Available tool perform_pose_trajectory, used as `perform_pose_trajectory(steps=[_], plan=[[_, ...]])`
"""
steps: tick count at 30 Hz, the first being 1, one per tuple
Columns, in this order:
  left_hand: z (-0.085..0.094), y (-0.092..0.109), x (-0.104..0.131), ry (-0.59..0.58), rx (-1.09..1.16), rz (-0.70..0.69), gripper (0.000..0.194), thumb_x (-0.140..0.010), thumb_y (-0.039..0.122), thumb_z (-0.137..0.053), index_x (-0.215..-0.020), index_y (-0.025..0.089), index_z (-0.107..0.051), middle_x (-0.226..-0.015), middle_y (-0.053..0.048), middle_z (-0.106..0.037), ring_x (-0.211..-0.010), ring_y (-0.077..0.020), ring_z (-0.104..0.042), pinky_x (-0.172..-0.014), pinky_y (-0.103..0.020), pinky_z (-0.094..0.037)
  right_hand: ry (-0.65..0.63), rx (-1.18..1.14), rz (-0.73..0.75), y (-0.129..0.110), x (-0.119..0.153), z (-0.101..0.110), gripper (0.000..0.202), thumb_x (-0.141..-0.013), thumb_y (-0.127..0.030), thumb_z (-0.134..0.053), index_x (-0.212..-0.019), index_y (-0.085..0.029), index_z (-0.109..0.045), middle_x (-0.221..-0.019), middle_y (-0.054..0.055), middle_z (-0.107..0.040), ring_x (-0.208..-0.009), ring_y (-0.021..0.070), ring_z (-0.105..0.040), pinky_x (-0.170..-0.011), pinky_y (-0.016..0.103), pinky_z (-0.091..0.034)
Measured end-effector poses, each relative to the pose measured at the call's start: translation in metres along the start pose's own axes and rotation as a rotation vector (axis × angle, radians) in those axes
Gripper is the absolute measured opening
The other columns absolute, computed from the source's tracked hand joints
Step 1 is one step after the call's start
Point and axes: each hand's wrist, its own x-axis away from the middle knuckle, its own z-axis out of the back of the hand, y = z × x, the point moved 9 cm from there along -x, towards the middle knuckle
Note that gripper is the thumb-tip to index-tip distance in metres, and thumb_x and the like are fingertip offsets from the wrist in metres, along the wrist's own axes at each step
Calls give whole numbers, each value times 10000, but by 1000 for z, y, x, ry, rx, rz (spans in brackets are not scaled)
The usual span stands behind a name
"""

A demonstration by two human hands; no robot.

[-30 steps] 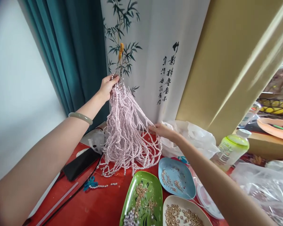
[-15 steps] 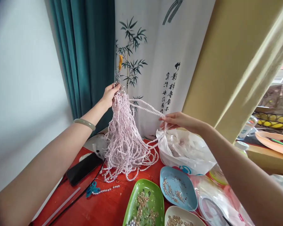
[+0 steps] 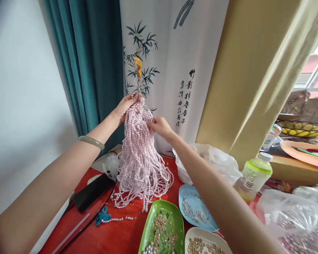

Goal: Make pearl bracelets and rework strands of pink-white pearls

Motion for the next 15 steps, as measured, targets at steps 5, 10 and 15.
perform_pose_trajectory(steps=[5, 10, 15], plan=[[12, 6, -1, 50, -82, -4, 153, -754, 296, -612, -751, 144, -628, -585, 10, -547, -396, -53, -453, -444, -223, -371, 108, 183, -73, -7, 10, 49, 375, -666, -515, -600, -652, -141, -611, -605, 21, -562, -518, 85, -454, -514, 240, -366], [21, 0, -6, 89, -105, -13, 166, -713, 302, -652, -728, 137, -642, -586, 4, -575, -420, -54, -471, -408, -185, -352, 264, 424, -16, -44, 11, 100, 441, -687, -587, -553, -593, -156, -566, -459, -32, -384, -420, 54, -320, -421, 223, -263], [23, -6, -6, 122, -77, -11, 194, -684, 322, -675, -661, 137, -621, -528, 23, -537, -371, -37, -424, -369, -177, -333, 124, 352, -60, -52, 9, 103, 457, -724, -598, -508, -662, -154, -599, -492, -25, -378, -472, 65, -330, -453, 231, -268]])
